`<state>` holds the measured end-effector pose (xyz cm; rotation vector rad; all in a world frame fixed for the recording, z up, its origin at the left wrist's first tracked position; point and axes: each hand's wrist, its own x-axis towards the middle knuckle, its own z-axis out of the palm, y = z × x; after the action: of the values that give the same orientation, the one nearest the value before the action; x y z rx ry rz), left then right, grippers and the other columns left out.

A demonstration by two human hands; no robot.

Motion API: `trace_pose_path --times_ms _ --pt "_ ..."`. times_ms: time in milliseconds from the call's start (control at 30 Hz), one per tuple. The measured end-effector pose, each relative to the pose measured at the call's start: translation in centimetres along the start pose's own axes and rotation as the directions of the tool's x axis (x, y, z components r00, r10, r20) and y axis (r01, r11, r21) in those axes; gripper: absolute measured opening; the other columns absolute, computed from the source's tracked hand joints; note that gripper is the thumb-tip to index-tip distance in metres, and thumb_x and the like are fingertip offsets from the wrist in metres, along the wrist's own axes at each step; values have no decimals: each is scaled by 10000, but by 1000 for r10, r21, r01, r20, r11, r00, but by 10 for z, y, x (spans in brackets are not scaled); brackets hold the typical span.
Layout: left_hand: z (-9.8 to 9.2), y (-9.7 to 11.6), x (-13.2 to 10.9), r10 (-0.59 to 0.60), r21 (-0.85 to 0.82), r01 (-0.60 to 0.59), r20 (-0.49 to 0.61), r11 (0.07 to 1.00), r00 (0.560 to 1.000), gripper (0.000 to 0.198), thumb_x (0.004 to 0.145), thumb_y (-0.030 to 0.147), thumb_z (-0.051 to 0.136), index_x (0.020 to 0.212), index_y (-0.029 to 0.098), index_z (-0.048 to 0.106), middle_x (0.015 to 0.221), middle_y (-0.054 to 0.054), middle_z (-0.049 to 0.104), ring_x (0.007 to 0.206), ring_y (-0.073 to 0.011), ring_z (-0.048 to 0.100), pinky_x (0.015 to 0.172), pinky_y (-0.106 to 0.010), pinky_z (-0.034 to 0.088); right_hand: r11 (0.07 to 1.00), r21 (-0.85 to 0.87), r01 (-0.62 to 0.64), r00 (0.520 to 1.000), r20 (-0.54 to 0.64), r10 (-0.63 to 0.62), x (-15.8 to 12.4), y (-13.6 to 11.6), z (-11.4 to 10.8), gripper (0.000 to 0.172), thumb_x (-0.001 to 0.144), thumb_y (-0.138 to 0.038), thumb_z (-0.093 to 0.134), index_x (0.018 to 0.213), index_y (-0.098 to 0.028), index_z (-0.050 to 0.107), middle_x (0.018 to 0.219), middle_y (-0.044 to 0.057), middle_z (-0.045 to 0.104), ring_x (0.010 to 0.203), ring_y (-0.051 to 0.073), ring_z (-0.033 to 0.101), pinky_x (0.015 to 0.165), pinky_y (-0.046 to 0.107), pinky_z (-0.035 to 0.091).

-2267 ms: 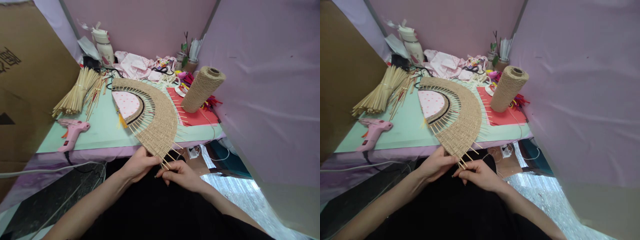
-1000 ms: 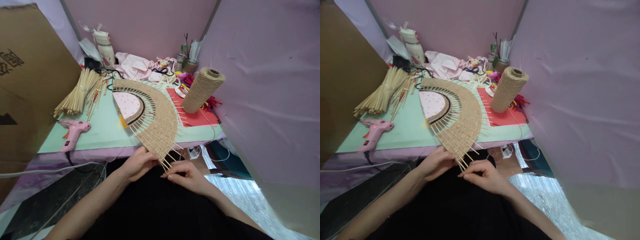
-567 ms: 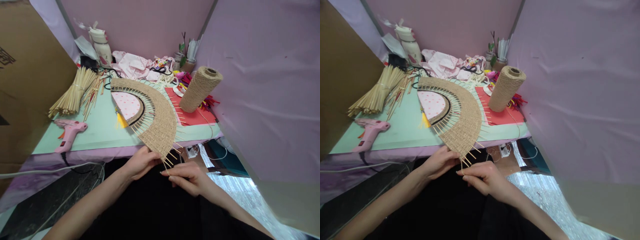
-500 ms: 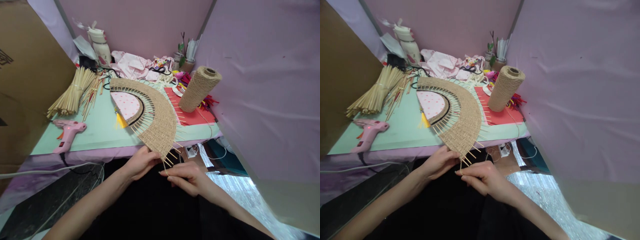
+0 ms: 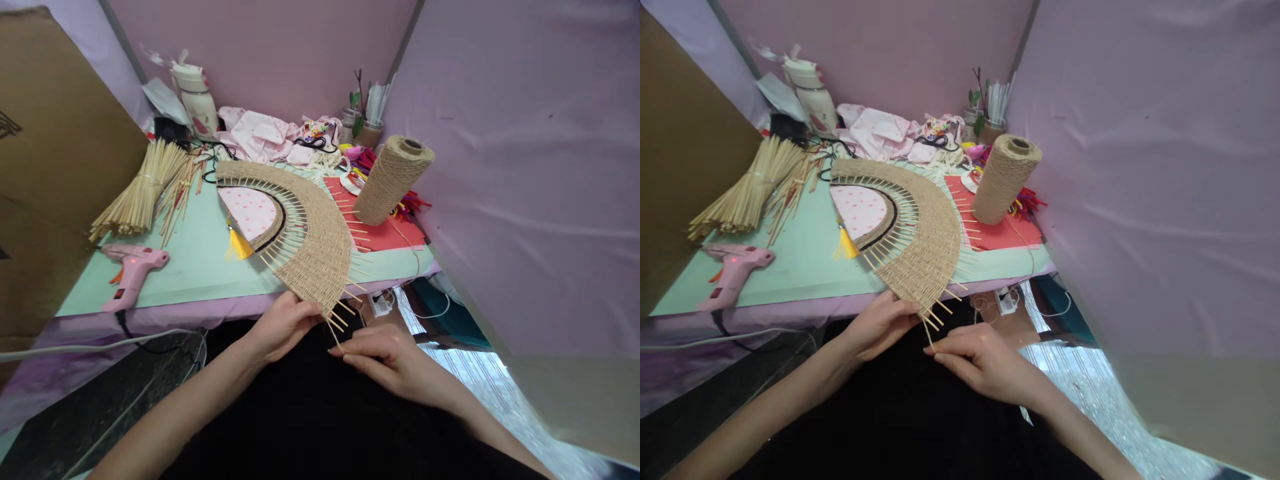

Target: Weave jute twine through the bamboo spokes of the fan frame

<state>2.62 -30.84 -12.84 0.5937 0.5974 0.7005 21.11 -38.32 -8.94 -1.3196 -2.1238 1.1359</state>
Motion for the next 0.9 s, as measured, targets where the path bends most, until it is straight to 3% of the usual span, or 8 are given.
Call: trace_pose_path --times_ms 167,333,567,733,900 --pt "0 0 1 0 22 0 12 1000 1000 252 696 52 626 933 134 653 952 -73 682 873 -170 604 817 -317 442 996 23 84 987 -139 -80 0 -1 2 236 916 -251 530 1046 -198 721 741 31 701 637 105 591 614 221 432" --pt "2 3 0 22 26 -21 -23 999 999 238 674 29 617 888 126 657 884 -58 673 787 -141 584 771 -292 448 991 114 64 969 -245 -35 -3 3 0 212 903 -263 546 936 -191 742 669 27 681 576 105 569 544 222 408" --pt "-1 6 -2 51 11 -51 -1 999 999 215 708 62 639 908 137 661 912 -60 672 802 -143 587 767 -283 445 999 40 9 993 -116 -4 -1 4 7 228 904 -258 532 998 -224 737 766 33 714 668 124 616 616 229 452" --pt "-3 7 -3 37 17 -37 6 999 999 213 715 74 634 918 133 661 961 -80 676 856 -168 602 785 -298 452 998 57 -28 992 -121 35 -3 8 8 302 922 -277 506 1188 -262 648 1022 38 731 842 157 671 782 277 507" --pt "-4 7 -3 27 1 -27 -3 1000 1000 238 711 51 626 929 139 659 914 -61 672 790 -139 589 761 -284 457 991 128 -44 975 -211 70 -1 12 9 239 921 -296 518 1060 -243 705 981 30 741 858 155 681 782 259 506"
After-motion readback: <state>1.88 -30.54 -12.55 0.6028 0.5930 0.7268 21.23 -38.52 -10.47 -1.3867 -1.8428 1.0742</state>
